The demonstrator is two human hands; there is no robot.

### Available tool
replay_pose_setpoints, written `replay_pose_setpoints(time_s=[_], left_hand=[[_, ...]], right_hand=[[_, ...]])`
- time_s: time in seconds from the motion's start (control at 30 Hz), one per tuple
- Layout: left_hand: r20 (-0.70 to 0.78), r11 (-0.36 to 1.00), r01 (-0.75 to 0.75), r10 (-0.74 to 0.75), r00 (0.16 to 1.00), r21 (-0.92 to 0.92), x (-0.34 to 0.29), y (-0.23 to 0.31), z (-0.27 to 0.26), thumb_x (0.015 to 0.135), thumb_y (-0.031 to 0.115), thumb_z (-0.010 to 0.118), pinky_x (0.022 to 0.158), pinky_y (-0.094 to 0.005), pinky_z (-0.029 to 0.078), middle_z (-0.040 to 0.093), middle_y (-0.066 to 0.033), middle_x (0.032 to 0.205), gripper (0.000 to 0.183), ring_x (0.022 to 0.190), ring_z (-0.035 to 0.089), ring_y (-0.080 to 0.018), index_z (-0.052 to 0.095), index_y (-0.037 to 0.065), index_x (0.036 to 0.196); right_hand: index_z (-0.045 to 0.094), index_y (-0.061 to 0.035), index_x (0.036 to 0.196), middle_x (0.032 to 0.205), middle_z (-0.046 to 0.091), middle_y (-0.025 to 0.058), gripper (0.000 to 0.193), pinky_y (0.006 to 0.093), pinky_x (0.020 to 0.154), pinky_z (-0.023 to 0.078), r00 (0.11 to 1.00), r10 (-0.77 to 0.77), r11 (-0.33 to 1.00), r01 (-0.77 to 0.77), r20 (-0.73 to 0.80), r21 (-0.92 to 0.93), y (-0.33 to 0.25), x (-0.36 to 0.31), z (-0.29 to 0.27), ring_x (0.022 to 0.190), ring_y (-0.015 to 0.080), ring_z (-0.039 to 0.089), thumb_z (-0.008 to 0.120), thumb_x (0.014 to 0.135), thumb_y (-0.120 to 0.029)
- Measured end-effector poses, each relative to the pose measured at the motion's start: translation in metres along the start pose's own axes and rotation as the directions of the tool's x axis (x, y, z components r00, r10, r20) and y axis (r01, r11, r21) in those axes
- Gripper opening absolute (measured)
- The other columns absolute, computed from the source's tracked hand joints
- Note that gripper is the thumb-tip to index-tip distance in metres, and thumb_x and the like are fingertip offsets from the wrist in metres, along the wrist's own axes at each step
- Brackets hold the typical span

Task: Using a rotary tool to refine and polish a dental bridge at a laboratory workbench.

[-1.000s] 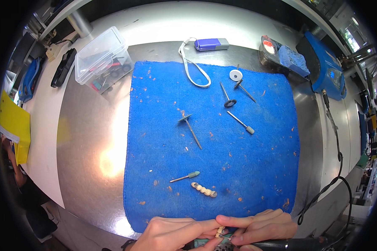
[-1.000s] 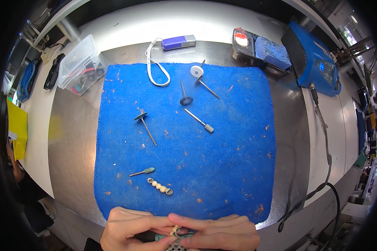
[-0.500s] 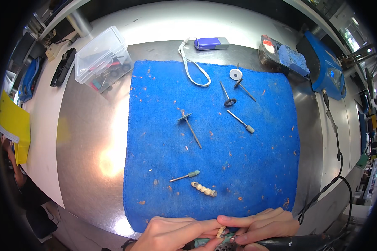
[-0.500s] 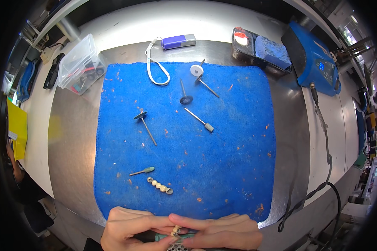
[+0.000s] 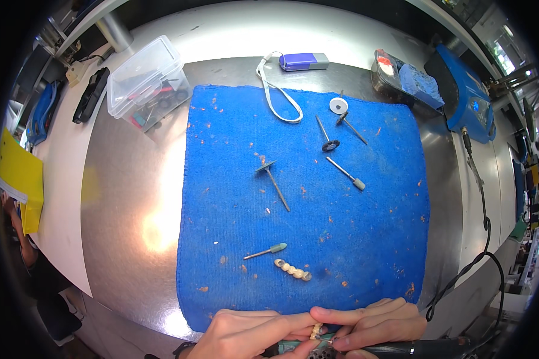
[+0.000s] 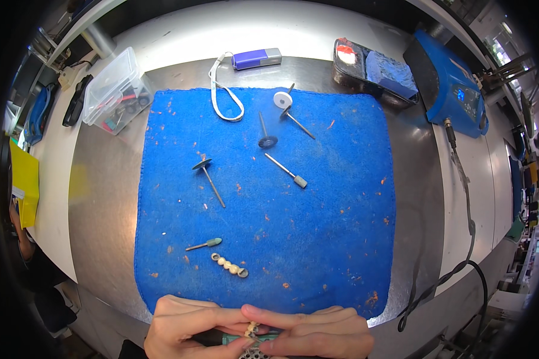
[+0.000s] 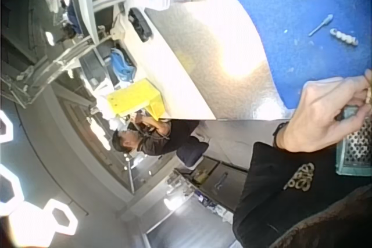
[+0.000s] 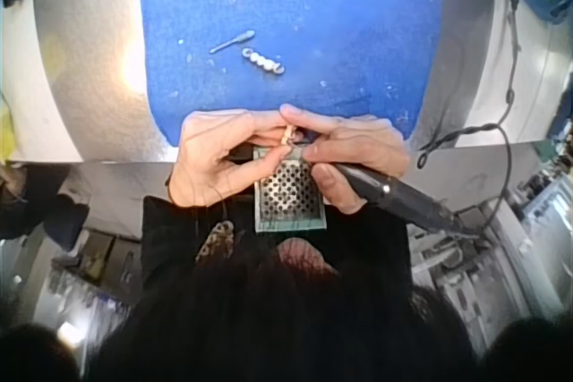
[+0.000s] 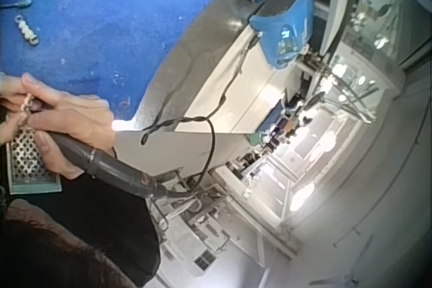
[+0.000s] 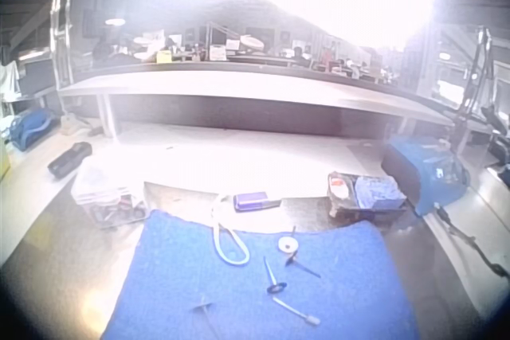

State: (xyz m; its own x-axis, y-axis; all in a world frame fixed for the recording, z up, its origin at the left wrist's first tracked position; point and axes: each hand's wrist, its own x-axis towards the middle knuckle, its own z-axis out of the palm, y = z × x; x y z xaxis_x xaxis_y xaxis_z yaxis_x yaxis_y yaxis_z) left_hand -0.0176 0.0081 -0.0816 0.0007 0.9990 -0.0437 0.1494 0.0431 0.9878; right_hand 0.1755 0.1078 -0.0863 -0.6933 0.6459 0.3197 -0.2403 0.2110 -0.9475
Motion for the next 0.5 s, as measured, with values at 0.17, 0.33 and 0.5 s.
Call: replay_pose_setpoints(time_s=[0.17, 0.33, 0.5], left_hand=[[-0.017, 1.0, 0.006, -0.007, 1.0, -0.026, -0.0006, -0.0006, 0.0015, 0.081, -0.004, 0.077, 0.07, -0.0287, 0.06, 0.075, -0.0171, 0.093, 0.033, 0.081, 0.077, -0.0222, 0.07, -0.008, 0.113], [-0.077, 0.998, 0.058, -0.059, 0.995, -0.011, 0.0003, 0.0002, 0.0053, 0.077, -0.002, 0.082, 0.067, -0.0274, 0.06, 0.077, -0.0189, 0.085, 0.032, 0.077, 0.078, -0.0239, 0.075, -0.009, 0.108], [-0.066, 0.998, 0.069, -0.069, 0.995, -0.009, 0.0011, -0.0012, 0.0049, 0.077, -0.001, 0.083, 0.067, -0.0273, 0.06, 0.077, -0.0188, 0.085, 0.033, 0.076, 0.078, -0.0241, 0.075, -0.009, 0.108]], right_hand=[[0.066, 0.0073, 0.094, 0.081, 0.072, 0.0306, 0.015, 0.0359, 0.068, 0.062, 0.999, 0.004, 1.0, -0.005, 0.039, 0.021, 0.0012, -0.001, -0.0021, 0.087, 0.0366, 0.077, 0.069, 0.091, -0.007], [0.066, 0.0073, 0.093, 0.076, 0.071, 0.0279, 0.015, 0.0355, 0.068, 0.062, 0.999, 0.018, 1.0, -0.019, 0.032, 0.02, -0.002, -0.0003, -0.0014, 0.086, 0.0369, 0.077, 0.069, 0.091, -0.007], [0.067, 0.0073, 0.091, 0.073, 0.071, 0.025, 0.016, 0.0357, 0.069, 0.062, 1.0, 0.02, 1.0, -0.02, -0.02, 0.002, -0.0017, 0.0014, 0.0009, 0.084, 0.0367, 0.077, 0.07, 0.091, -0.008]])
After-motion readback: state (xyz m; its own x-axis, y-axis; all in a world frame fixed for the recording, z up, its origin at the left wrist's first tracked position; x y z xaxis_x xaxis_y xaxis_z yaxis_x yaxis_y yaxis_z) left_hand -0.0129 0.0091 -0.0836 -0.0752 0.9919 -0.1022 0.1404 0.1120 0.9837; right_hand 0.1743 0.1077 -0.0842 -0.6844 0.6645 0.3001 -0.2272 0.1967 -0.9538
